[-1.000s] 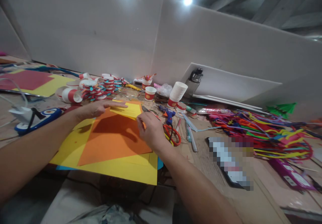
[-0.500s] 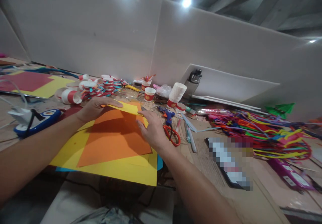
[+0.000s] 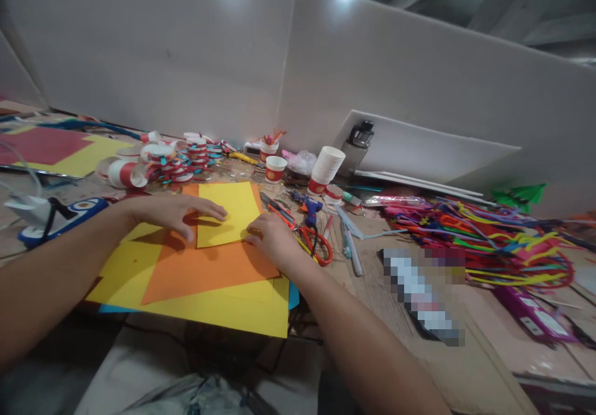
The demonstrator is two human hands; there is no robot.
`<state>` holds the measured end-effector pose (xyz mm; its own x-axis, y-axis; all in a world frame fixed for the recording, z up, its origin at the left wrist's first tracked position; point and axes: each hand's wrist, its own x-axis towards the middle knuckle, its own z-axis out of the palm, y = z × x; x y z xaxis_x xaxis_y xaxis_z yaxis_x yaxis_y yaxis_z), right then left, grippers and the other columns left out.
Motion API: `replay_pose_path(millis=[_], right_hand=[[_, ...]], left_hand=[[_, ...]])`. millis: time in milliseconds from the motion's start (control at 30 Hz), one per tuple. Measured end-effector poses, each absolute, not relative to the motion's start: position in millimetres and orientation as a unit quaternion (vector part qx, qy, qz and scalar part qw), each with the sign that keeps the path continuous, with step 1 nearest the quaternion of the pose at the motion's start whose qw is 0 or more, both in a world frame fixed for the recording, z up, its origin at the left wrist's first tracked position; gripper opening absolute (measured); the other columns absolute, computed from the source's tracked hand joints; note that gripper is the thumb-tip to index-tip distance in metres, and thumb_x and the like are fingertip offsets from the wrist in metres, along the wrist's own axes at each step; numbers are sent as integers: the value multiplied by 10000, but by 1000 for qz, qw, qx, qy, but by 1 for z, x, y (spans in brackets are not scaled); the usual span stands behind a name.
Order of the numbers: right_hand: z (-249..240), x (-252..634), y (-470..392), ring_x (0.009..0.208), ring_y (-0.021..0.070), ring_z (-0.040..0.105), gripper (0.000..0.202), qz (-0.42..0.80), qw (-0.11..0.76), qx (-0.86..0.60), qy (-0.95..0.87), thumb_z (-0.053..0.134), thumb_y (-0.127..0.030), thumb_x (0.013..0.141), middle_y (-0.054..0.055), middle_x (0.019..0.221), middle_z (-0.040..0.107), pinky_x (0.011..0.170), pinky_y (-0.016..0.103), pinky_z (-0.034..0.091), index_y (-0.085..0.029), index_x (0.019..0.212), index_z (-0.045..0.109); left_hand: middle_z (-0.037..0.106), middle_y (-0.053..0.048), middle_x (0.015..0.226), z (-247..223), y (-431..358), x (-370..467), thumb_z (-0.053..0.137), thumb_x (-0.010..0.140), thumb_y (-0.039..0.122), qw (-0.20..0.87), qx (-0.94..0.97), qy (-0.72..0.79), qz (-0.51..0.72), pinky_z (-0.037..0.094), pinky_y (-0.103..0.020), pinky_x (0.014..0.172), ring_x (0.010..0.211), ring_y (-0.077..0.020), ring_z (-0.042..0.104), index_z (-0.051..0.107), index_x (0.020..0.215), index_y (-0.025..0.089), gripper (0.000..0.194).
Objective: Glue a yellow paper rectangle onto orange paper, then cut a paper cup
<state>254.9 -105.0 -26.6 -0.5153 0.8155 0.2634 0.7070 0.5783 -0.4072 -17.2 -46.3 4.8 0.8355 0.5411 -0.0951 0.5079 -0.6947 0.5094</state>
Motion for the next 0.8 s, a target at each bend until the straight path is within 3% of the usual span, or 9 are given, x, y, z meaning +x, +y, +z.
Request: replay_pose_path(millis=[100,233,600,800], right_hand=[[-25,255,-103,899,182,619,112,133,223,-437,-861,697,-226,811,83,894,702,838,302,466,-146,881,732],[-26,252,-102,854,166,617,62,146,236,-439,-854,704,-206,801,66,840,695,823,286,459,-151,783,727],[-27,244,-104,784,152,588,26,130,222,-476,-841,695,-163,794,55,814,662,735,271,434,-153,770,703],[-17,255,-106,827,156,603,57,113,272,-492,-819,656,-197,823,59,863,677,770,267,443,-159,841,695]], left_hand=[[634,-79,1238,4,-54,-5,613,817,476,265,914,295,91,412,-283,985,1145,-221,576,664,1151,204,434],[669,-59,985,-5,-64,15,628,793,495,240,908,322,117,461,-251,792,902,-186,626,690,962,174,368],[623,-42,882,-21,-70,34,629,755,289,198,910,332,149,426,-273,755,853,-179,558,630,819,164,141],[636,-33,873,-24,-66,31,652,746,317,227,900,340,152,431,-268,751,839,-172,570,641,814,165,167]])
